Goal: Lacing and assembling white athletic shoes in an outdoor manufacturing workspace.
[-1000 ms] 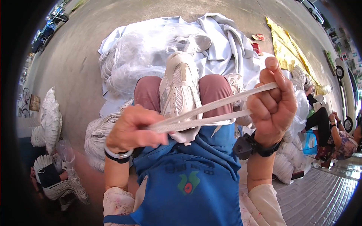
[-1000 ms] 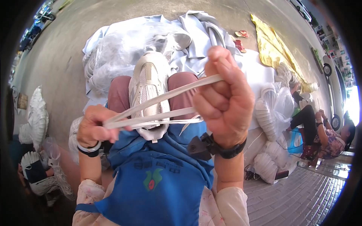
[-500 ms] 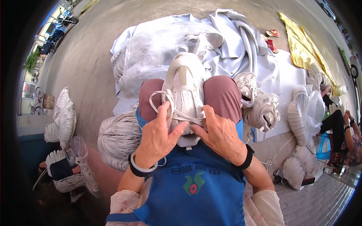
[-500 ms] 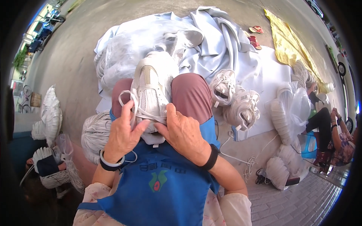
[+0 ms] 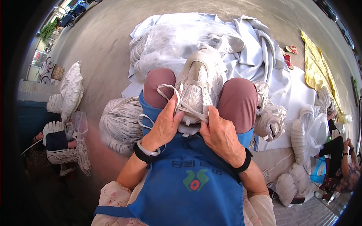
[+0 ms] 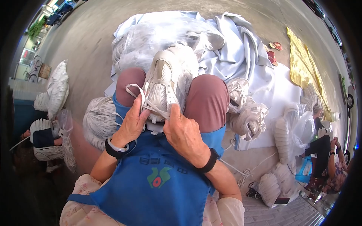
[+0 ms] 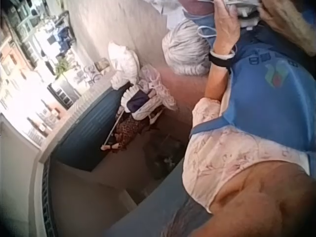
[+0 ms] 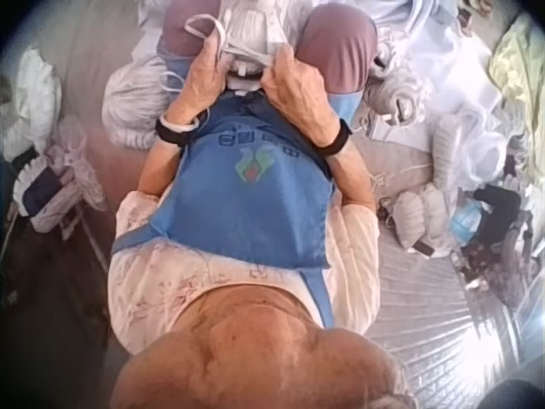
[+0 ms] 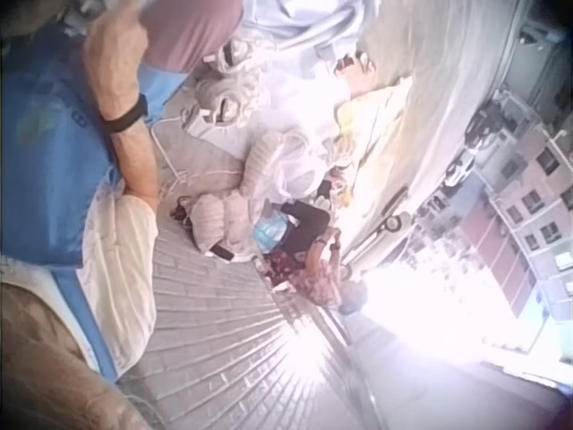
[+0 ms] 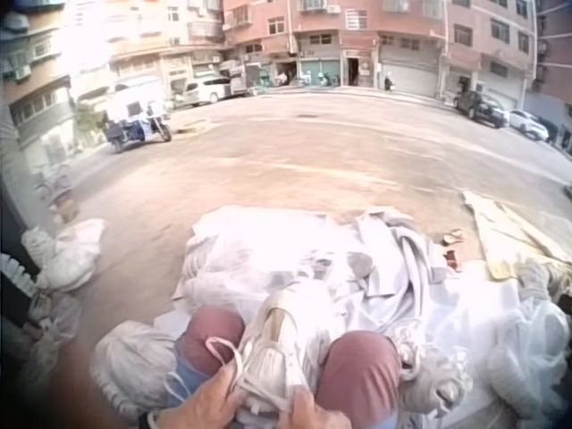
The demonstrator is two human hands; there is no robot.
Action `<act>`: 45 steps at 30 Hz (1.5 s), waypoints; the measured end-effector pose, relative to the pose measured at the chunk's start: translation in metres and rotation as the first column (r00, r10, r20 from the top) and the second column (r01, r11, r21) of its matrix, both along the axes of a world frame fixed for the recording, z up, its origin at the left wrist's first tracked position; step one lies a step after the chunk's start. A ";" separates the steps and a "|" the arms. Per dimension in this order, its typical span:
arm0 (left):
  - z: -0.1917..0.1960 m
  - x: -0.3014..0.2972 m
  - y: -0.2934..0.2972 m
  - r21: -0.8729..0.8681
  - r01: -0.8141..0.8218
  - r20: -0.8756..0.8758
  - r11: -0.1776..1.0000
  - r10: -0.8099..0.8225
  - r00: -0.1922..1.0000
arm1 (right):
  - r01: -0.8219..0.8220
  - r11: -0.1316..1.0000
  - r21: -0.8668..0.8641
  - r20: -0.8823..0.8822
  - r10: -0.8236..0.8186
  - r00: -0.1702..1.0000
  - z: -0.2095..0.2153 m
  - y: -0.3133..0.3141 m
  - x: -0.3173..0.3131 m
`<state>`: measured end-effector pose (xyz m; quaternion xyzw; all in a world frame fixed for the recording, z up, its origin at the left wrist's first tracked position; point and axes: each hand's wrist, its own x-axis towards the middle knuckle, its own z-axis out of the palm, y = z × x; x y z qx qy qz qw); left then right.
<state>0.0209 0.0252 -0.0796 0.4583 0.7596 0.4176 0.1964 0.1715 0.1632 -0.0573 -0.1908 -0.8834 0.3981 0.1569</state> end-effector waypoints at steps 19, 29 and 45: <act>0.071 -0.039 -0.022 0.079 -0.176 0.737 0.981 0.062 0.673 | 0.079 0.518 -0.852 -0.096 -0.302 0.948 0.038 0.066 0.045; 0.074 -0.038 -0.007 0.429 -0.208 0.876 0.879 -0.348 0.335 | 0.165 0.372 -0.913 -0.140 -0.667 0.732 0.006 0.103 0.066; 0.041 -0.076 -0.026 0.228 -0.438 0.909 0.870 -0.029 0.415 | 0.309 0.940 0.145 -0.236 -0.271 0.933 0.032 0.051 0.029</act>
